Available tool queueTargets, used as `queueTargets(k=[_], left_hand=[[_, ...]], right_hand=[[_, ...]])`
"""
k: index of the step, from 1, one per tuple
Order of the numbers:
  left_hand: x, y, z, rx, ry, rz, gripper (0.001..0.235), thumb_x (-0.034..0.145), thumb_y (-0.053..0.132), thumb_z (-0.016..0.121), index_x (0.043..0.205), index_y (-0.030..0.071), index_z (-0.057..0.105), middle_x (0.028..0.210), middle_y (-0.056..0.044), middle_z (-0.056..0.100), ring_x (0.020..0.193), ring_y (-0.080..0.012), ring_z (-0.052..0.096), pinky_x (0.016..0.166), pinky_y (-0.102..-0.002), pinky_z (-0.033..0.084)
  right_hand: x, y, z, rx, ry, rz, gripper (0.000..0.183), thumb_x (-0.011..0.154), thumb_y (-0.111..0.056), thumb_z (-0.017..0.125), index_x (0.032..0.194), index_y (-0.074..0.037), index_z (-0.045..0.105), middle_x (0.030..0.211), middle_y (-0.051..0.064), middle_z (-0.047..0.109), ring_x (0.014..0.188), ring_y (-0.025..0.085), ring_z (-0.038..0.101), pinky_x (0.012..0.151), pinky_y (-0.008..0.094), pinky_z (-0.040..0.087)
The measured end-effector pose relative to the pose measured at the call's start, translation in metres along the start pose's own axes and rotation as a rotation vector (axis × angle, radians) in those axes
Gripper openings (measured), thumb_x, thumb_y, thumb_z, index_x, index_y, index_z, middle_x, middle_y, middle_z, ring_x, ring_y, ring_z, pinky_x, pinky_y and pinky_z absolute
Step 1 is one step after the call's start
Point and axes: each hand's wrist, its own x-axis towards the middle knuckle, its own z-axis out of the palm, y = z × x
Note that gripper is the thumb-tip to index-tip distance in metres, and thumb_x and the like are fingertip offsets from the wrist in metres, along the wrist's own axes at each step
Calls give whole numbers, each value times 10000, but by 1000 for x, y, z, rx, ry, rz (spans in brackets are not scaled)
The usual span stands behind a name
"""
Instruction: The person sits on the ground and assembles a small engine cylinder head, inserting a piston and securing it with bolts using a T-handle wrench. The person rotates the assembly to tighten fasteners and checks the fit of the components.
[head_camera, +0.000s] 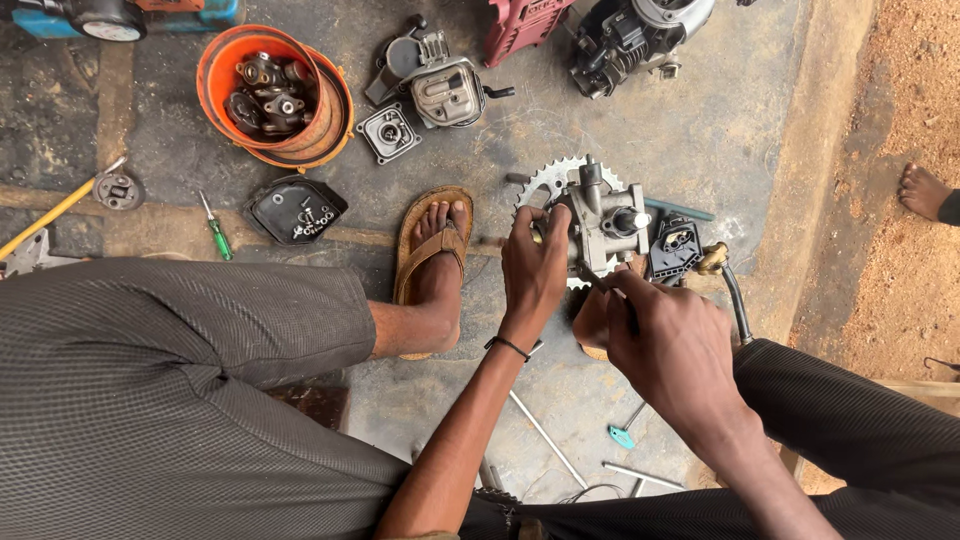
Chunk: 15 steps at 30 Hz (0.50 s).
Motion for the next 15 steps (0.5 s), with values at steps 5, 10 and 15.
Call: queueTargets(k=[5, 10, 15], left_hand=[[2, 3, -4, 56, -20, -58, 570, 884, 557, 572, 997, -2, 588, 666, -134, 646, 668, -262, 661, 679, -439, 511], [6, 8, -4, 125, -26, -91, 617, 846, 598, 575, 1027, 9, 598, 757, -176, 699, 773, -322, 716, 735, -463, 525], [9, 11, -1, 153, -24, -137, 636, 839, 602, 569, 1011, -9, 606, 824, -244, 729, 834, -385, 732, 776, -476, 529]], right_hand=[[-8, 9, 25, -158, -75, 60, 211, 1016, -204, 530, 1161, -99, 642, 511, 100, 621, 379, 253, 567, 400, 435, 424], [-8, 17, 84, -143, -163, 180, 494, 1022, -183, 497, 1418, 68, 338, 569, 117, 595, 377, 249, 548, 343, 416, 442], [-5, 31, 110, -13, -89, 144, 261, 1019, -162, 510, 1169, 32, 421, 578, 168, 614, 404, 284, 565, 358, 445, 458]])
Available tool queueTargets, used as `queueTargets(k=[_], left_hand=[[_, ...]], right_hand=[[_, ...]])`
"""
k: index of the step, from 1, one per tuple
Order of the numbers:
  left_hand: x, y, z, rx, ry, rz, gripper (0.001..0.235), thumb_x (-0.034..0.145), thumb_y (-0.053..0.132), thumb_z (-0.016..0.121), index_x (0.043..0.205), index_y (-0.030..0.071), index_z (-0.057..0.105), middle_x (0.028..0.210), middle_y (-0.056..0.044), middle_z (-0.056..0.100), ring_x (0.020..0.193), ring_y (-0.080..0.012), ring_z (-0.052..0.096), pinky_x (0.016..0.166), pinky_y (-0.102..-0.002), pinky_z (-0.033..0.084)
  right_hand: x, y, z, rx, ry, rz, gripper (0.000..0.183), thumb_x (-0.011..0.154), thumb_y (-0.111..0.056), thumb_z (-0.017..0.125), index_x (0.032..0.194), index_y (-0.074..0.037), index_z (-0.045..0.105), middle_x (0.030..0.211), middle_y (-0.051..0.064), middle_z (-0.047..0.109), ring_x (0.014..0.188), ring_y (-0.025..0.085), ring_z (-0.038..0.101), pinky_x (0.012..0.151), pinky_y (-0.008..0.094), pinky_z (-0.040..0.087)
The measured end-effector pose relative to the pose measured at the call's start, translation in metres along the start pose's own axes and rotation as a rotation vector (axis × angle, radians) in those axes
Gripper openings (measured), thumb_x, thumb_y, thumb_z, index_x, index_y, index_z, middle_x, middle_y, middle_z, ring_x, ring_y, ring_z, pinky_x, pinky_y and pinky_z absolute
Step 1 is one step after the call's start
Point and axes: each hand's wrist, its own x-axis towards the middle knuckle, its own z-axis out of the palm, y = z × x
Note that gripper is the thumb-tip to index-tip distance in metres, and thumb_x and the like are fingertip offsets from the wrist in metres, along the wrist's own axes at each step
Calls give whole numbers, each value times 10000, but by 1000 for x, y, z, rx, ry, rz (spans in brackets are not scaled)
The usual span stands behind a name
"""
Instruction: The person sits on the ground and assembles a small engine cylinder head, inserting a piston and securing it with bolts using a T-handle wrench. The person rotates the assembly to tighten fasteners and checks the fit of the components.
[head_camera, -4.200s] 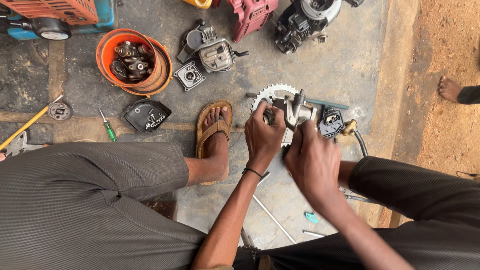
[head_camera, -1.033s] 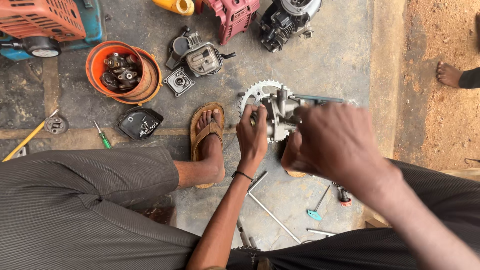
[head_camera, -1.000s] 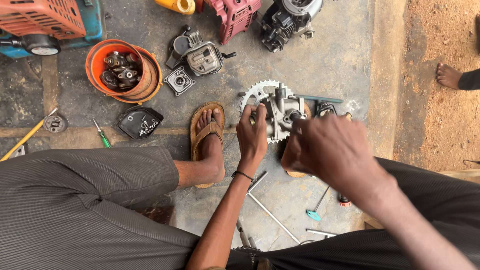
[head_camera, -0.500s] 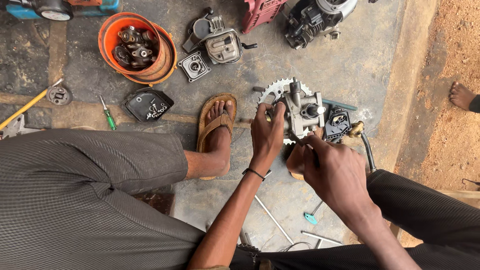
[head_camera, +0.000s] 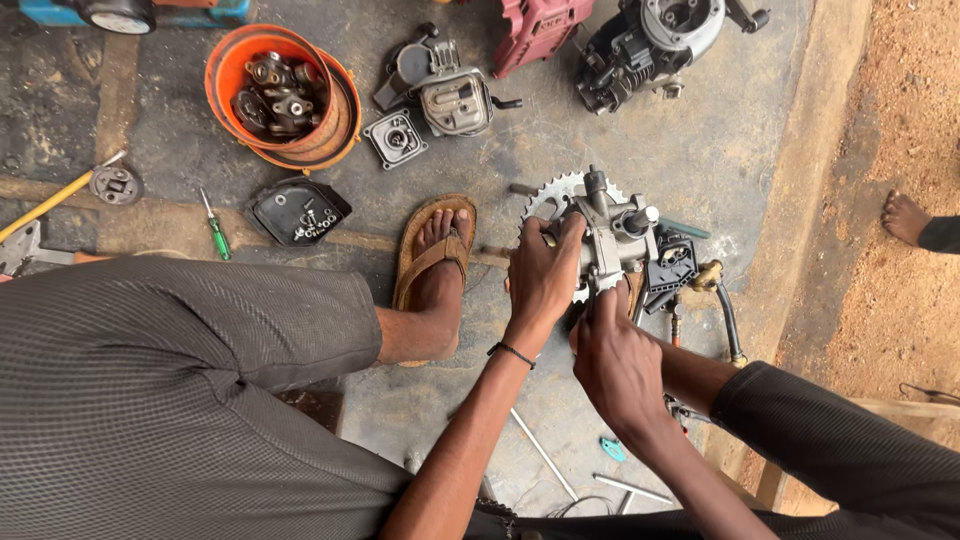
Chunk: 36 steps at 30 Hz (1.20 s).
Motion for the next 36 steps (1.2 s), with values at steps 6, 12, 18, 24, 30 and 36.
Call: queueTargets(k=[6, 12, 18, 24, 30, 36], left_hand=[[-4, 3, 2, -33, 31, 15, 631, 821, 594, 598, 994, -13, 602, 871, -254, 718, 858, -399, 723, 782, -483, 536], [-6, 7, 1, -73, 32, -27, 604, 803, 576, 598, 990, 2, 610, 893, -223, 733, 844, -393, 721, 776, -490, 536], [-8, 8, 0, -47, 39, -11, 596, 819, 569, 606, 999, 1, 617, 920, -236, 730, 869, -396, 708, 794, -495, 526], [-7, 10, 1, -39, 32, -40, 614, 815, 588, 614, 1005, 4, 605, 888, -219, 724, 841, -375, 707, 760, -491, 528], [-6, 11, 1, -30, 1, -56, 629, 821, 609, 592, 1042, 20, 589, 854, -184, 702, 804, -334, 709, 716, -483, 537], [-7, 9, 3, -24, 24, -45, 634, 811, 620, 599, 1022, 21, 597, 874, -180, 714, 829, -349, 707, 734, -481, 525]], right_hand=[[-35, -2, -49, 83, 91, -49, 194, 1003, -125, 533, 1180, -99, 610, 640, 98, 701, 364, 217, 595, 381, 411, 475], [-38, -19, -95, 44, 170, -21, 334, 910, -83, 628, 1241, -63, 665, 717, 115, 737, 452, 216, 660, 427, 392, 503], [-37, -26, -101, 61, 243, -92, 331, 904, -44, 611, 1225, -45, 691, 881, 155, 739, 618, 265, 712, 552, 411, 570], [-31, -25, -95, -75, 193, -92, 276, 932, -65, 620, 1199, -33, 683, 898, 151, 744, 727, 291, 705, 625, 435, 563], [-33, -27, -94, -56, 285, -216, 316, 885, -42, 625, 1193, 1, 681, 940, 161, 745, 758, 305, 708, 652, 433, 571], [-30, -26, -90, -68, 219, -148, 279, 924, -55, 630, 1192, -6, 689, 929, 150, 750, 728, 282, 716, 621, 421, 579]])
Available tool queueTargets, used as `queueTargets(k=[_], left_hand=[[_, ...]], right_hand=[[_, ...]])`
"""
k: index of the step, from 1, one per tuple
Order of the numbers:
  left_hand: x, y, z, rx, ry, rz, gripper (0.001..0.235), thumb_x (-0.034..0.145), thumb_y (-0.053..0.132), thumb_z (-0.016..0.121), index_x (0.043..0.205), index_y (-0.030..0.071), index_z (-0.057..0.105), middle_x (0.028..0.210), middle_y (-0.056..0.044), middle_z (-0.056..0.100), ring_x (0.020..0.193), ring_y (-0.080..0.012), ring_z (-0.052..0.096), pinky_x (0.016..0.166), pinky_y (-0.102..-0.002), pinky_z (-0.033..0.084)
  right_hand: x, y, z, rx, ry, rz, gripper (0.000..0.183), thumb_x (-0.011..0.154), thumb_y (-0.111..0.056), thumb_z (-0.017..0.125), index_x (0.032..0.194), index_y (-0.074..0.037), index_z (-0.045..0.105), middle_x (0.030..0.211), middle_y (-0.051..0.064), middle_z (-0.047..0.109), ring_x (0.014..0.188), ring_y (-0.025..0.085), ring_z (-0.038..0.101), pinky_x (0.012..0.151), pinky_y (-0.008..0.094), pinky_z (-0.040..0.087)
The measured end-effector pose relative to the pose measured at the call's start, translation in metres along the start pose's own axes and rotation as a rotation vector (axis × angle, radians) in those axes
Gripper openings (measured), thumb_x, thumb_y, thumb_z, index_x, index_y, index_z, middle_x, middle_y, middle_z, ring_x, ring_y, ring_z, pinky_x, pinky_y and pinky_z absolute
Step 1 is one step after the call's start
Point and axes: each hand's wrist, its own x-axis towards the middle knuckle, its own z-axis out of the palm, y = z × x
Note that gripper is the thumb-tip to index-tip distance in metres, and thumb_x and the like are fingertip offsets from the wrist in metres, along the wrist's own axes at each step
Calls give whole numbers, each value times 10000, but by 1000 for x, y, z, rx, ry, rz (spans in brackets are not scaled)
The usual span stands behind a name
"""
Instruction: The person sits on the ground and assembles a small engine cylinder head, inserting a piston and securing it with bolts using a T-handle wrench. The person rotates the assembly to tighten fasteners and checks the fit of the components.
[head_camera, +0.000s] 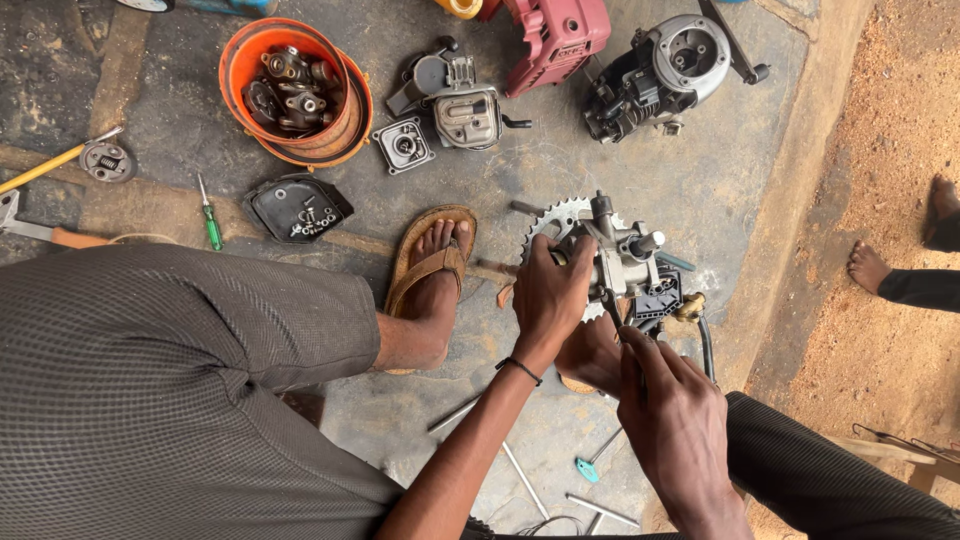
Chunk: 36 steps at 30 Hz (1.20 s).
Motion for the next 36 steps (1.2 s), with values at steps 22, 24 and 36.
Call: queueTargets(k=[22, 24, 36], left_hand=[[-1, 4, -2, 1, -6, -21, 599, 817, 602, 609, 997, 31, 600, 866, -184, 719, 823, -349, 712, 739, -482, 530], [-1, 4, -2, 3, -14, -17, 589, 820, 595, 607, 1002, 35, 603, 875, -184, 724, 829, -345, 714, 748, -481, 531], [3, 4, -3, 9, -8, -3, 576, 840, 569, 600, 1026, 25, 599, 946, -208, 715, 881, -367, 712, 783, -484, 534]], right_hand=[[7, 2, 14, 46, 20, -33, 275, 927, -59, 650, 1193, -15, 704, 844, 148, 749, 577, 234, 699, 495, 386, 564], [6, 2, 27, -1, -40, 41, 281, 973, -75, 632, 1247, -52, 689, 789, 137, 750, 484, 224, 676, 414, 386, 541], [-5, 6, 42, 101, -195, 179, 496, 954, -134, 578, 1414, -98, 398, 706, 135, 699, 394, 262, 620, 349, 430, 473]])
